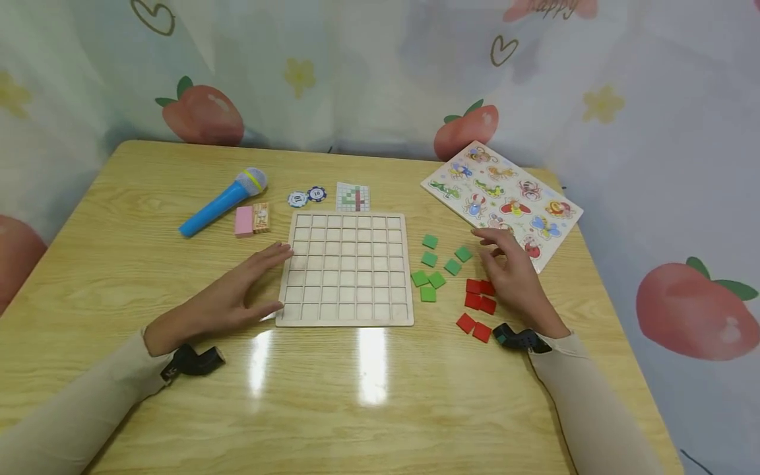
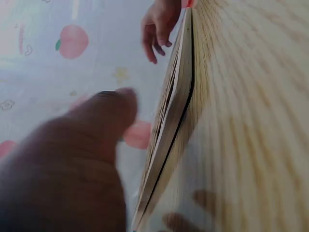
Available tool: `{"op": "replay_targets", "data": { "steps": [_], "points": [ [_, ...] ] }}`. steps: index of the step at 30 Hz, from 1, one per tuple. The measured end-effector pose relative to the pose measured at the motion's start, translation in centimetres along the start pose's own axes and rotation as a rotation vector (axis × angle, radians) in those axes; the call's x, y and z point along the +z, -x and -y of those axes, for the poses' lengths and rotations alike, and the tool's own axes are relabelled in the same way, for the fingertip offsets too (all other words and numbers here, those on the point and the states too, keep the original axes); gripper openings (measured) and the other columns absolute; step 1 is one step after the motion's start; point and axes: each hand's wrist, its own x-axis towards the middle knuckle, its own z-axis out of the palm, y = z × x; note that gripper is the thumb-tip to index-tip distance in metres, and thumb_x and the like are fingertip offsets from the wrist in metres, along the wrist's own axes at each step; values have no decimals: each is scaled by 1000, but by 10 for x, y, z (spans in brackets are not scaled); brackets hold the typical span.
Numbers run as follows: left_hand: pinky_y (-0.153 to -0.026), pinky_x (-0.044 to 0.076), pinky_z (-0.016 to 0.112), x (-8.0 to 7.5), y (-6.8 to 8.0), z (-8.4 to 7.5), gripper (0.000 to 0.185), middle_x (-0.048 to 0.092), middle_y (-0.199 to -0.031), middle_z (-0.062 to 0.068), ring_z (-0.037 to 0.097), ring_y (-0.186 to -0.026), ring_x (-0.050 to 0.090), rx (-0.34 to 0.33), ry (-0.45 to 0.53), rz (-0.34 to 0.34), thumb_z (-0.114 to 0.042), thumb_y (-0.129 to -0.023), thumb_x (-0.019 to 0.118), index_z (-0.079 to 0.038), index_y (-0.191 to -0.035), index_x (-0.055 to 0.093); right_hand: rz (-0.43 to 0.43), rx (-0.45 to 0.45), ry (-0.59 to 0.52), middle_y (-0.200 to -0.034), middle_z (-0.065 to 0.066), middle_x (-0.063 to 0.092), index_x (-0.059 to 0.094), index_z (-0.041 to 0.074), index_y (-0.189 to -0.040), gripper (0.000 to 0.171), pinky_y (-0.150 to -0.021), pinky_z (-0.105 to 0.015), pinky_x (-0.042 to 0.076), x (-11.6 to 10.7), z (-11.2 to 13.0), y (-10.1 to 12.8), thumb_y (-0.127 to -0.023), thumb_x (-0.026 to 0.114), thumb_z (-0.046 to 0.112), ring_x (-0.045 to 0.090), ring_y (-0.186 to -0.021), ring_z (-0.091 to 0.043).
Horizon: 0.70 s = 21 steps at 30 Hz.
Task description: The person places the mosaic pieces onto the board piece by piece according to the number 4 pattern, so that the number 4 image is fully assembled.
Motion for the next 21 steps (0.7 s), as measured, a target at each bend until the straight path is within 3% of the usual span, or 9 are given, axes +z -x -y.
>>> {"op": "replay_targets", "data": {
  "steps": [2, 5, 9, 15, 21],
  "points": [
    [-133, 26, 64, 2, -1, 1, 102, 24, -178, 11, 34, -169, 14, -20, -46, 25, -46, -92, 83, -19, -171, 25, 33, 26, 50, -146, -8, 61, 61, 20, -151, 50, -90, -4, 42, 1, -3, 3, -106, 58, -2, 54, -116, 0],
    [-137, 17, 60, 3, -1, -1, 119, 14, -181, 11, 34, -170, 6, -56, -106, 63, -61, -86, 84, -17, -173, 17, 88, 16, 83, -145, -6, 62, 61, 23, -151, 51, -88, -3, 42, 3, -6, 6, -106, 60, 0, 55, -110, 1],
    [-140, 7, 53, 3, 0, -4, 129, 9, -182, 14, 35, -170, 5, -83, -167, 97, -70, -83, 81, -10, -173, 12, 142, -22, 86, -143, -6, 64, 63, 20, -149, 47, -90, -2, 44, 5, -10, 3, -105, 63, 1, 57, -108, 2],
    [-140, 8, 53, 1, -1, -7, 132, 8, -182, 13, 35, -170, 6, -106, -229, 122, -75, -81, 78, -5, -172, 13, 156, 0, 117, -141, -3, 66, 69, 21, -141, 41, -89, -5, 42, 5, -10, -2, -105, 66, 4, 55, -111, 1],
    [-140, 8, 51, 1, -1, -8, 133, 8, -182, 11, 33, -170, 8, -104, -232, 130, -77, -80, 79, -7, -172, 13, 158, 2, 139, -139, -5, 65, 72, 19, -136, 34, -93, -11, 40, 5, -8, -2, -105, 65, 5, 52, -119, -6]
  ]
}}
